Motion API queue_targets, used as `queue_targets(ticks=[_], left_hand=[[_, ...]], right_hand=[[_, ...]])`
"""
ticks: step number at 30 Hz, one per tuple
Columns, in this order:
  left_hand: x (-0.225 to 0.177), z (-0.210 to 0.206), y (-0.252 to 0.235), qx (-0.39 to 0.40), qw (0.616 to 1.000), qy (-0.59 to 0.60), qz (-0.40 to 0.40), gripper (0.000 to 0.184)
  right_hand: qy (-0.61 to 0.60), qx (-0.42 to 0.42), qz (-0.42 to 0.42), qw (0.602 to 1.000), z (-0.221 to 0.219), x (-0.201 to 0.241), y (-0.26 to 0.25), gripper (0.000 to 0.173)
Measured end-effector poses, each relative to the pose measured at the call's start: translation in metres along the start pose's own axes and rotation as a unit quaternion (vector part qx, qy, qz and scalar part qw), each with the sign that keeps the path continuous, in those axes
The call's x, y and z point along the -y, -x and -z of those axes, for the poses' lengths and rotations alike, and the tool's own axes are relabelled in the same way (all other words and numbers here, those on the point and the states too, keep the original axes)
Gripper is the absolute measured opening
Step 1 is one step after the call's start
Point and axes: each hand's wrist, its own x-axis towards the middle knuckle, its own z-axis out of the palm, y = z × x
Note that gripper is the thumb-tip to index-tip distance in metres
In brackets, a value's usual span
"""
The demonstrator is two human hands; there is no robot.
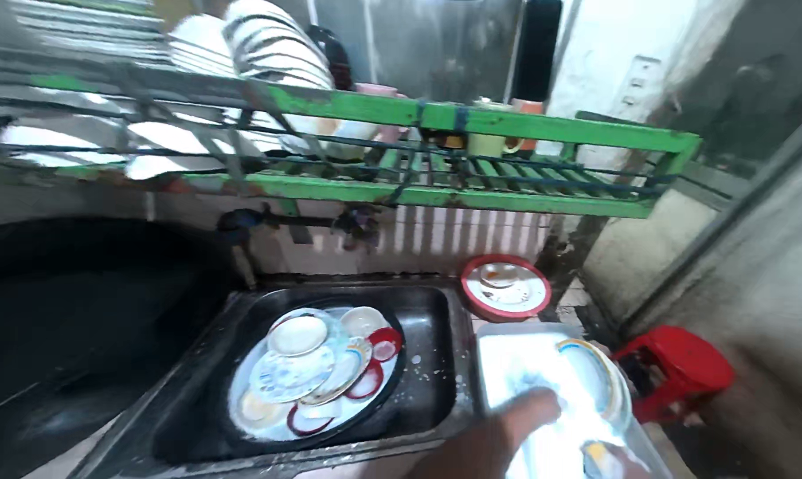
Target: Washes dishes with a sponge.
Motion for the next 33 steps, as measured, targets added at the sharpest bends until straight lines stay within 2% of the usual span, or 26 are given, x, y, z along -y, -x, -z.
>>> queue_targets(ticks=[2,4,7,10,13,15,17,19,20,21,23,24,26,27,28,29,31,32,33], left_hand=[[0.004,0.004,0.004,-0.012,0.992,0.12,0.032,0.042],[0.005,0.006,0.0,0.003,0.992,0.107,0.069,0.044],[0.009,0.003,-0.014,0.011,0.991,0.118,0.056,0.045],[0.01,0.02,-0.007,-0.055,0.977,0.205,0.026,0.036],[0.009,0.055,0.013,-0.136,0.959,0.248,0.015,0.037],[0.005,0.076,0.032,-0.195,0.946,0.26,-0.003,0.04],[0.001,0.082,0.052,-0.223,0.911,0.345,-0.038,0.052],[-0.008,0.07,0.073,-0.193,0.871,0.448,-0.054,0.064],[-0.013,0.06,0.082,-0.165,0.863,0.473,-0.065,0.066],[-0.017,0.047,0.087,-0.139,0.857,0.49,-0.078,0.063],[-0.029,0.025,0.093,-0.126,0.847,0.511,-0.074,0.044],[-0.032,0.019,0.094,-0.131,0.845,0.513,-0.071,0.047],[-0.029,0.018,0.093,-0.122,0.856,0.497,-0.079,0.08],[-0.026,0.018,0.091,-0.12,0.861,0.488,-0.085,0.085],[-0.023,0.017,0.09,-0.123,0.861,0.484,-0.09,0.081],[-0.02,0.017,0.091,-0.133,0.856,0.491,-0.086,0.07],[-0.024,0.021,0.1,-0.16,0.843,0.513,-0.026,0.032],[-0.027,0.023,0.103,-0.161,0.847,0.506,0.009,0.026],[-0.029,0.021,0.104,-0.163,0.854,0.493,0.03,0.033]], right_hand=[[-0.04,-0.049,0.009,0.998,0.0,-0.003,0.001,0.058],[-0.042,-0.068,0.008,0.997,0.0,-0.003,-0.001,0.06],[0.002,-0.033,-0.003,0.999,0.001,0.0,-0.001,0.062],[0.015,0.019,-0.002,1.0,0.002,0.005,0.0,0.061],[-0.01,0.049,0.002,0.999,0.004,0.005,0.003,0.059],[-0.104,-0.011,0.029,0.994,0.004,0.001,0.003,0.058],[-0.215,-0.128,0.084,0.965,0.001,0.006,-0.008,0.05],[-0.288,-0.219,0.125,0.924,0.004,0.038,-0.02,0.043],[-0.326,-0.251,0.137,0.901,0.006,0.061,-0.018,0.045],[-0.357,-0.276,0.147,0.88,0.006,0.083,-0.017,0.046],[-0.391,-0.304,0.152,0.855,0.008,0.112,-0.022,0.043],[-0.375,-0.318,0.142,0.859,0.01,0.117,-0.029,0.041],[-0.311,-0.326,0.097,0.887,0.016,0.112,-0.049,0.041],[-0.304,-0.326,0.082,0.891,0.015,0.111,-0.052,0.043],[-0.323,-0.326,0.087,0.884,0.009,0.114,-0.048,0.045],[-0.359,-0.321,0.103,0.87,0.001,0.12,-0.038,0.046],[-0.431,-0.294,0.128,0.843,-0.011,0.13,-0.021,0.052],[-0.44,-0.28,0.13,0.843,-0.011,0.127,-0.021,0.053],[-0.428,-0.27,0.123,0.854,-0.008,0.12,-0.028,0.054]])
